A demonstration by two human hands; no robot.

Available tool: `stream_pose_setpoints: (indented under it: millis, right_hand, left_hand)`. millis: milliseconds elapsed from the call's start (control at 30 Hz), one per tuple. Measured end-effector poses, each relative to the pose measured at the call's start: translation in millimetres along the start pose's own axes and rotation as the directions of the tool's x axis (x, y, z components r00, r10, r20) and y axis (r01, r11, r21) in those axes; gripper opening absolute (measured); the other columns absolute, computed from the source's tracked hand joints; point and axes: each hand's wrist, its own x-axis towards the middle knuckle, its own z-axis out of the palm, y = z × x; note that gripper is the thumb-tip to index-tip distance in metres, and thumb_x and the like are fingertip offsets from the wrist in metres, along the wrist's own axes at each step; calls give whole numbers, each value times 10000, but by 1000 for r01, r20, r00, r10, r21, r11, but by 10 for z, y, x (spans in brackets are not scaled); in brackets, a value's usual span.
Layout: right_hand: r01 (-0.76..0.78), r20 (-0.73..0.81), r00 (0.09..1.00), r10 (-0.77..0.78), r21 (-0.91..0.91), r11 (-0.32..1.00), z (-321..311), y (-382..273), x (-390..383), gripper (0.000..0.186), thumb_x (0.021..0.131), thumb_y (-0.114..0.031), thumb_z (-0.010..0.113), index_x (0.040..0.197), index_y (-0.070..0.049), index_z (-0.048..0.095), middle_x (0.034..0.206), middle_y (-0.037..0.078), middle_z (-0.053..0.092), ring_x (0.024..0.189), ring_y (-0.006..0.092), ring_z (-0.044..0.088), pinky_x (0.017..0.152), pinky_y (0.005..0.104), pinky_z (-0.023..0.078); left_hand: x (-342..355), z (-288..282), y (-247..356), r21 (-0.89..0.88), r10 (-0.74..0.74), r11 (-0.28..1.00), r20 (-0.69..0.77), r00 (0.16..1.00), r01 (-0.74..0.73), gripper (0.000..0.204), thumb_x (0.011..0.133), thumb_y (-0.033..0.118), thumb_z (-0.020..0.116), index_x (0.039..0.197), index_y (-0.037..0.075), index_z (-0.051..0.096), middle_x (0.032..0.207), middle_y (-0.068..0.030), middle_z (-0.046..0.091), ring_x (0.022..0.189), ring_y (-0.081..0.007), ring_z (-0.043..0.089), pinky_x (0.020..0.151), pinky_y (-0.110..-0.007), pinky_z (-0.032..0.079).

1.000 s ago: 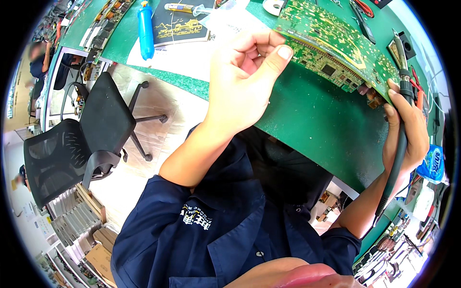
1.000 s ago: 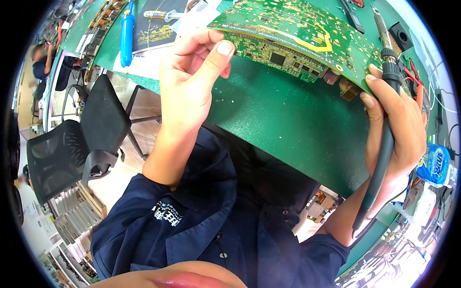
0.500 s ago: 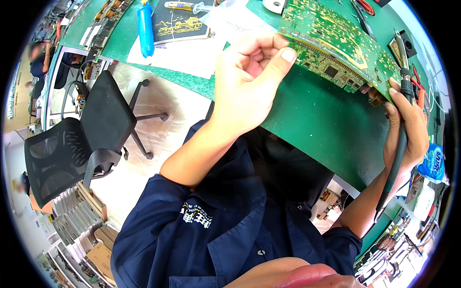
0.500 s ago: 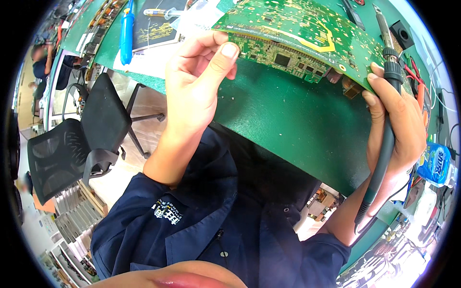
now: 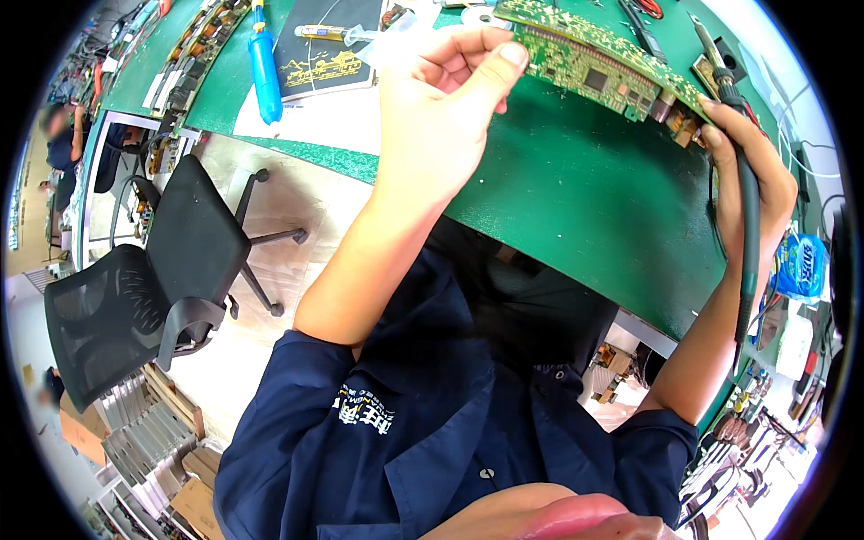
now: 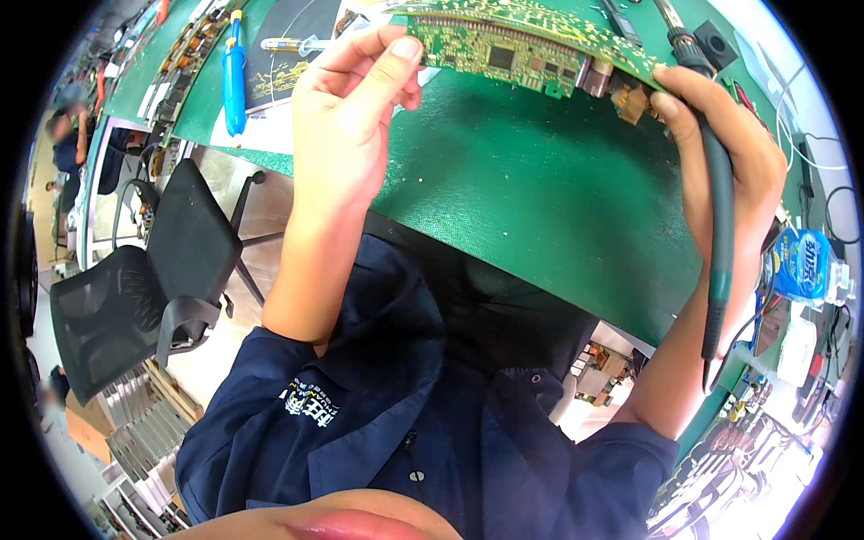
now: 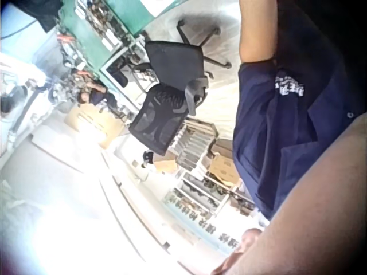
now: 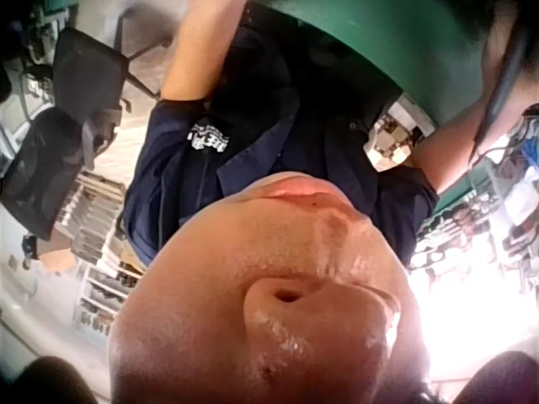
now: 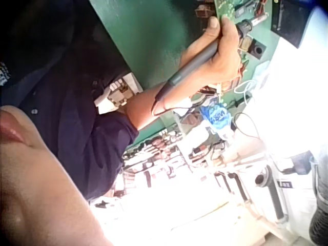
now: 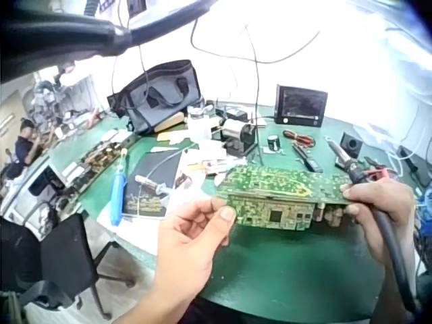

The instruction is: The person repairs a large circuit board by desoldering components with a manual pump and soldering iron, and then applying heat with a hot air station and using a small screwdriver to manipulate parts.

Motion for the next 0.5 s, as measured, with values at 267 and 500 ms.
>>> stream_pose_setpoints:
  millis: [267,500]
  right_hand:
    - [-6,-84,996,6,6,1000,34,126,182,145,916,-148,749,1037,-69,735,693,67,660,625,116,604,624,256,485]
    - [77,-131,987,-92,-119,990,41,117,265,139,883,-191,773,984,-105,732,703,88,651,592,228,603,592,317,482]
  left_hand:
    - [193,121,47,-28,23,999,-19,1000,-24,177,909,66,754,1051,-35,722,878,-67,717,696,-100,616,635,-242,491]
    - [261,192,73,-26,21,999,-59,998,-23,172,900,77,766,1015,-44,724,833,-68,713,648,-94,592,593,-215,473]
